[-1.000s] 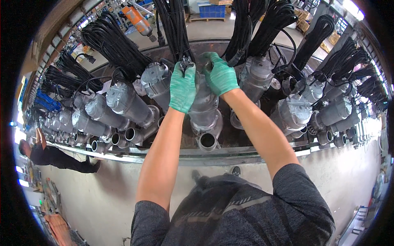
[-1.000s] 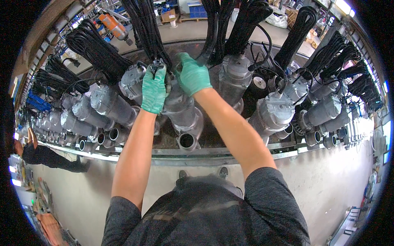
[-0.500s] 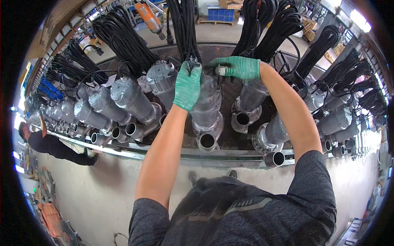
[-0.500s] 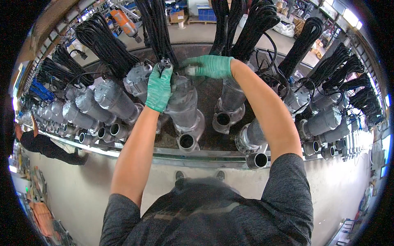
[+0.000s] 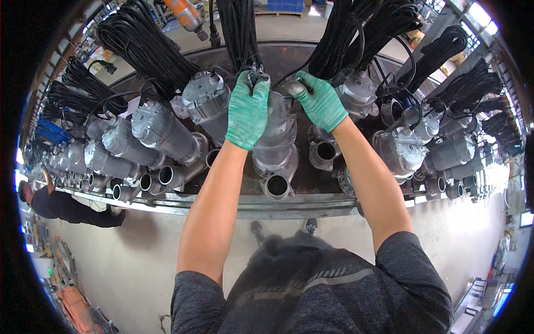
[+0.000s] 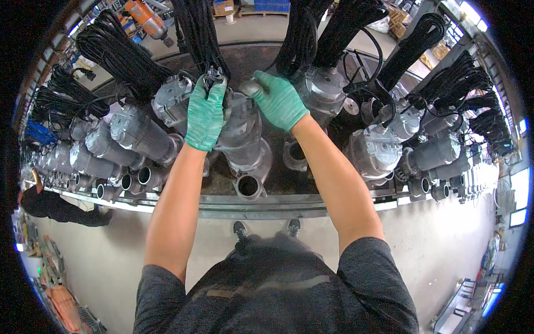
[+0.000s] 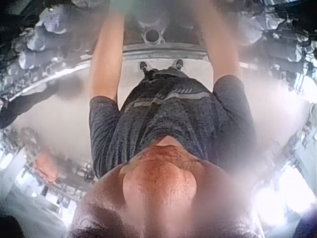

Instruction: The person, wearing green gloves, works on a line of water pumps, inserting small metal components into the top housing of each unit and tightening them by hand.

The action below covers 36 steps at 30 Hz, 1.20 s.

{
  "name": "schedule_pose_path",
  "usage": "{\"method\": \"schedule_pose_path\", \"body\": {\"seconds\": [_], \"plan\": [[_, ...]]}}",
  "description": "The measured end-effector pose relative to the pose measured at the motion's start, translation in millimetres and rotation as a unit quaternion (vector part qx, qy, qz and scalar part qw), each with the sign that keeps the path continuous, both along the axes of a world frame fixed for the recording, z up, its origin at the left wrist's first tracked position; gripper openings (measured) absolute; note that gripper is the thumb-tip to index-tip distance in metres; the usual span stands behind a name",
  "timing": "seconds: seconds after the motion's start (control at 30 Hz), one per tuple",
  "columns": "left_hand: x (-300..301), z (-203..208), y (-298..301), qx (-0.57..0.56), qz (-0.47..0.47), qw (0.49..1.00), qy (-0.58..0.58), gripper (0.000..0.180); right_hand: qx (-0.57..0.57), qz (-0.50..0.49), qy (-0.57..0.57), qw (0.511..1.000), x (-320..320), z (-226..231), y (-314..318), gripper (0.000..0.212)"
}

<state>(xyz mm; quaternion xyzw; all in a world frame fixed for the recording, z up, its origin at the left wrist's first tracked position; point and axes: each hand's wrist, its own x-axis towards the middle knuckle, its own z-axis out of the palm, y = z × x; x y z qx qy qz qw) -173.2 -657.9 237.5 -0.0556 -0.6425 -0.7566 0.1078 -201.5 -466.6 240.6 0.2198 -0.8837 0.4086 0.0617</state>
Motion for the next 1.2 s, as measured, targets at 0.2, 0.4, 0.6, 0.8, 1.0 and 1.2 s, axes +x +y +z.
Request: {"method": "schedule_pose_path", "body": {"seconds": [0.2, 0.4, 0.6, 0.8, 1.0, 1.2], "plan": [[-8.1, -7.6, -3.7, -0.01, -0.035, 0.998, 0.053, 0.017, 0.08, 0.099, -0.026, 0.992, -13.2, 33.0, 16.0, 0.07], [-8.8, -8.1, -2.7, -0.064, -0.031, 0.994, 0.083, 0.022, -0.001, -0.043, 0.019, 0.999, 11.4, 14.7, -1.7, 0.054], [-6.3, -7.6, -3.6, -0.114, -0.003, 0.991, 0.072, 0.02, 0.006, -0.249, 0.115, 0.962, 36.6, 1.2, -41.0, 0.046], [-3.7, -3.3, 1.4, -0.097, -0.011, 0.992, 0.074, 0.016, 0.055, -0.455, 0.14, 0.878, 38.8, -14.9, -71.1, 0.039], [-5.7, -0.1, -1.3, -0.096, -0.003, 0.992, 0.081, 0.02, -0.006, -0.431, 0.17, 0.886, 32.2, -24.3, -66.5, 0.036], [6.1, 8.1, -31.3, 0.187, -0.155, 0.968, -0.068, 0.02, -0.039, -0.377, 0.035, 0.925, 88.1, 12.9, -74.2, 0.053]]}}
